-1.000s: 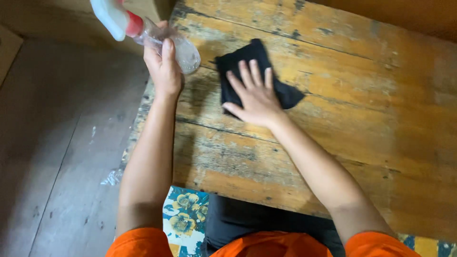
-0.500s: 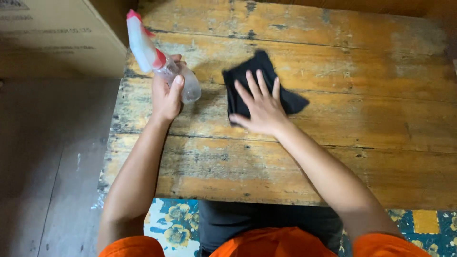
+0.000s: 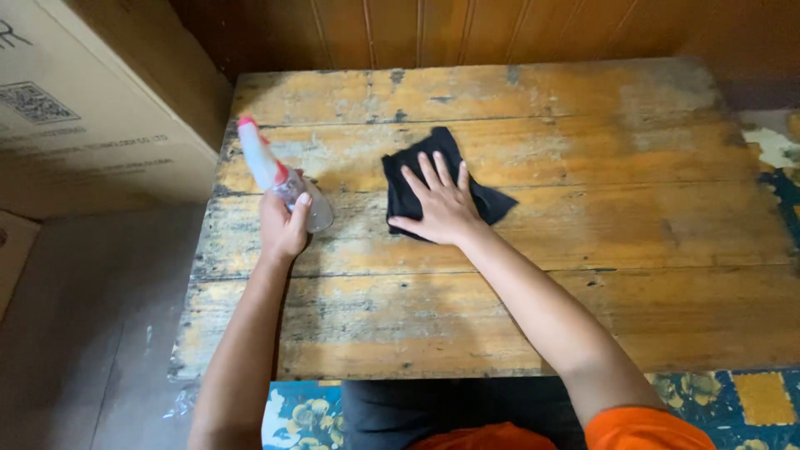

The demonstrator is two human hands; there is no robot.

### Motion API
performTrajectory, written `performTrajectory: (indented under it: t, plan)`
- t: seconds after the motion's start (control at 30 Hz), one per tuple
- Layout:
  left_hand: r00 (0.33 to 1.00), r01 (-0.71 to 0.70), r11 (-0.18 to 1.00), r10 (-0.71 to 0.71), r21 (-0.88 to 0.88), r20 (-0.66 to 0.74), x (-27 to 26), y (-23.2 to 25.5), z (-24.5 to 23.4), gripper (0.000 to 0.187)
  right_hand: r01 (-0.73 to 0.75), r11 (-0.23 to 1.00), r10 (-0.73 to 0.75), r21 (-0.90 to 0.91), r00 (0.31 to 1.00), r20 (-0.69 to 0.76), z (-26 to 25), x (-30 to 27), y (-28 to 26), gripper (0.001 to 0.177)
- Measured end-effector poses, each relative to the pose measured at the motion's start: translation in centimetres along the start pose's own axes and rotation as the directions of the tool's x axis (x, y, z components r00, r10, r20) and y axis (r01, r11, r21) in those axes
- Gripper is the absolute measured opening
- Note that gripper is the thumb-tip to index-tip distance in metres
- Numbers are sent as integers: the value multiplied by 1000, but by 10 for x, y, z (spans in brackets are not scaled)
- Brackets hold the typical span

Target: The person sprays a liquid cleaner onto a wooden table and wipes the surface with a black cloth. The person repeatedly sprays and wipes different areas of the table throughout the clip.

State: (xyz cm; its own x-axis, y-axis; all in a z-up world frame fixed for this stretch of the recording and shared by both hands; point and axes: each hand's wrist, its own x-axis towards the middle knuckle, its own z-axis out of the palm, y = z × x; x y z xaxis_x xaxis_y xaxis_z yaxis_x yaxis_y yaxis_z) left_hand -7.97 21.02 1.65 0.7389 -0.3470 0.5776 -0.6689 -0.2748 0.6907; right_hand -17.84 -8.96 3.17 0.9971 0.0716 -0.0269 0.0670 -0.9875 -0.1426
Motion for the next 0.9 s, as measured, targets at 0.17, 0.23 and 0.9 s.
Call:
performTrajectory:
  t: [0.17,0.23,0.9]
  plan:
    - [998,69,998,-69,-2,-7,2,-8,9,29,56,996,-58,-72,998,-19,-19,-73,12,98]
    - [996,85,996,-85,13,11,8,-3,12,29,119,985,-123,-123,992,-26,-17,-92,14,99]
    - [935,335,807,-219,-487,279,70,63,291,46,-69,997,70,-26,996,53,-29,-161,122,99]
